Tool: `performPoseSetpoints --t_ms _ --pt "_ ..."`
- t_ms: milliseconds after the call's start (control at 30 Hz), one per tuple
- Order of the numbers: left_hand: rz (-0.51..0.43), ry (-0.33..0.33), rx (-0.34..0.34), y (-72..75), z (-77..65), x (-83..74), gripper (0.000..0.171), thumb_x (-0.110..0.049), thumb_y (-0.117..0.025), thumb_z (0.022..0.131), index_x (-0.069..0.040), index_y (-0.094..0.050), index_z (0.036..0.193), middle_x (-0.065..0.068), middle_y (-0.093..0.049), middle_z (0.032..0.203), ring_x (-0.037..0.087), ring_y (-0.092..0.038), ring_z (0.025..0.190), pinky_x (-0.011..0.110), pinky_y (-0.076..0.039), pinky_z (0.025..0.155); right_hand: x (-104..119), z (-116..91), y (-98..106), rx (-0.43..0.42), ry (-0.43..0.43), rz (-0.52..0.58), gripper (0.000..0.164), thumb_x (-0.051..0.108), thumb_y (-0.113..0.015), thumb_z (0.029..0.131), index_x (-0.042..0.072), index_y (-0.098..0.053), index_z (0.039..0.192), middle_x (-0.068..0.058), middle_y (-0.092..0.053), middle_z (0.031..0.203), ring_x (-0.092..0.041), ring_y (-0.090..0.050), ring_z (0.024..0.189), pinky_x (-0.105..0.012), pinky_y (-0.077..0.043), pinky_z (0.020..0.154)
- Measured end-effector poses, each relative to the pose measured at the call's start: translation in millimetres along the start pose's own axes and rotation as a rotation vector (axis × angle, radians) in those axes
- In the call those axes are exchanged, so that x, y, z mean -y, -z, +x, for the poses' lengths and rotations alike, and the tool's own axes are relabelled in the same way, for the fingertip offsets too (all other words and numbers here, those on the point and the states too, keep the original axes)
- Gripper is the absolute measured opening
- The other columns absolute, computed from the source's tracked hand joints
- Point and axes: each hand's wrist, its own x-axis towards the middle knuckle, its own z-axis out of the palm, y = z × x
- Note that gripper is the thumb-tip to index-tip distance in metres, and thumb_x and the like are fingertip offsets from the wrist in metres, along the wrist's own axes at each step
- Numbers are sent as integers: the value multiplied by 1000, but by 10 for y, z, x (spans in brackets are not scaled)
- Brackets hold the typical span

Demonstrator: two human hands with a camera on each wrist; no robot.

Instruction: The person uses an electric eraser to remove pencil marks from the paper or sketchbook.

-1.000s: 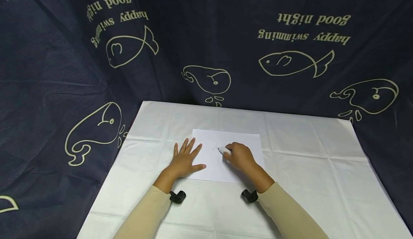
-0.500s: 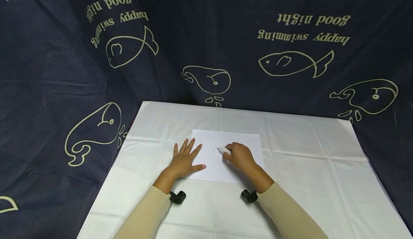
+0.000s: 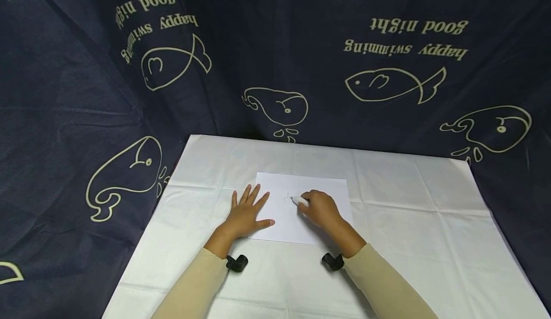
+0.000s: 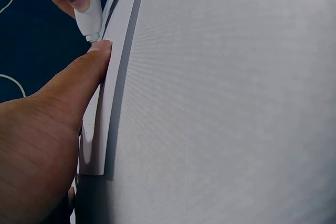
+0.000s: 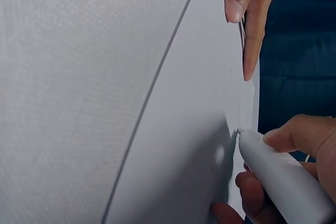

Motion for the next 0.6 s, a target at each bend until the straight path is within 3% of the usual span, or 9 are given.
performPoseSetpoints --t_ms 433,600 --pt "10 5 8 -8 9 1 88 -65 -58 93 -24 -24 162 10 -5 172 37 3 159 71 4 121 9 -8 -8 -7 6 -7 29 21 -74 90 2 -77 112 -15 -76 108 -32 -72 98 -47 -56 86" --pt "17 7 7 -18 15 8 88 -66 -58 92 -24 -24 162 10 -6 172 36 3 159 71 4 121 18 0 -19 5 6 -9 29 22 -74 90 2 -77 112 -15 -76 110 -33 -72 102 -47 -56 88"
